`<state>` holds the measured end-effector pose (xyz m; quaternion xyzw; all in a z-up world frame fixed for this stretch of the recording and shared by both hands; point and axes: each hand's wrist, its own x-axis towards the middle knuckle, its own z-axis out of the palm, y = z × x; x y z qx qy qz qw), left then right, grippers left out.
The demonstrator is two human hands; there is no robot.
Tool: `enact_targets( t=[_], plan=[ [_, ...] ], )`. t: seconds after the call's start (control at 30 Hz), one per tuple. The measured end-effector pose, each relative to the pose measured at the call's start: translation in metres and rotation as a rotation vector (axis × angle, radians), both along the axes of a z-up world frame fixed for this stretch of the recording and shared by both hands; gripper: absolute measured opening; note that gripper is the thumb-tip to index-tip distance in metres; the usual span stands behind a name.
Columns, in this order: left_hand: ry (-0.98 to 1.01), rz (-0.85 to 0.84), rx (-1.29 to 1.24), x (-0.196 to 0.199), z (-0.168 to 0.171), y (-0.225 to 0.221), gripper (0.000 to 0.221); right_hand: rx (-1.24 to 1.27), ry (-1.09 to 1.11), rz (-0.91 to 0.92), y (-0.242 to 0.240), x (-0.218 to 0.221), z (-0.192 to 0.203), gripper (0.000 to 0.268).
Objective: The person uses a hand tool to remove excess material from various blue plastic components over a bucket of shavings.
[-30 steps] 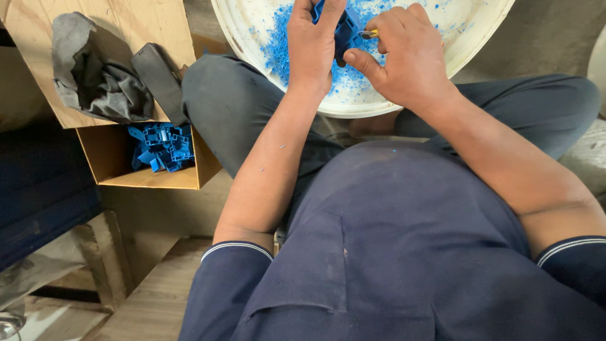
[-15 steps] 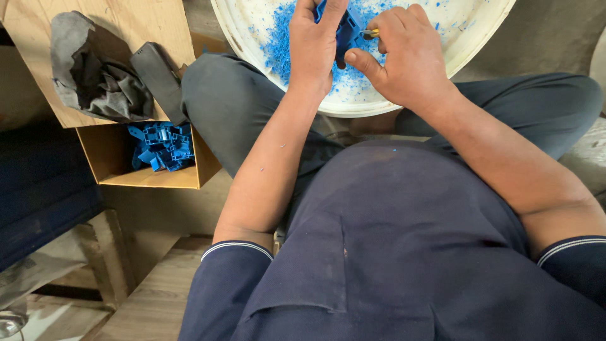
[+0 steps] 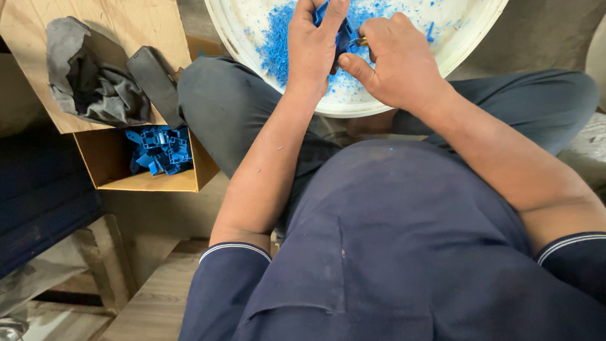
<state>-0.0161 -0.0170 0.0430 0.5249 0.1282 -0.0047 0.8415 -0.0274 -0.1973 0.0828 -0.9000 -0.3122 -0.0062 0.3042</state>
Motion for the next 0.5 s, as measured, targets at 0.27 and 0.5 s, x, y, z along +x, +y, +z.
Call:
enact_targets(
  t=[0.27,0.5],
  plan=[
    [0.107,0.023,0.021,0.0039,0.0072,0.0049,0.032,0.059,-0.077,0.018,-0.0063,0.0073,0.0088,0.041],
    [0.091,-0.031,0.056,0.0042,-0.0015,0.0058,0.030,-0.012,-0.222,0.075,-0.0033,0.0104,0.0061,0.048]
  ],
)
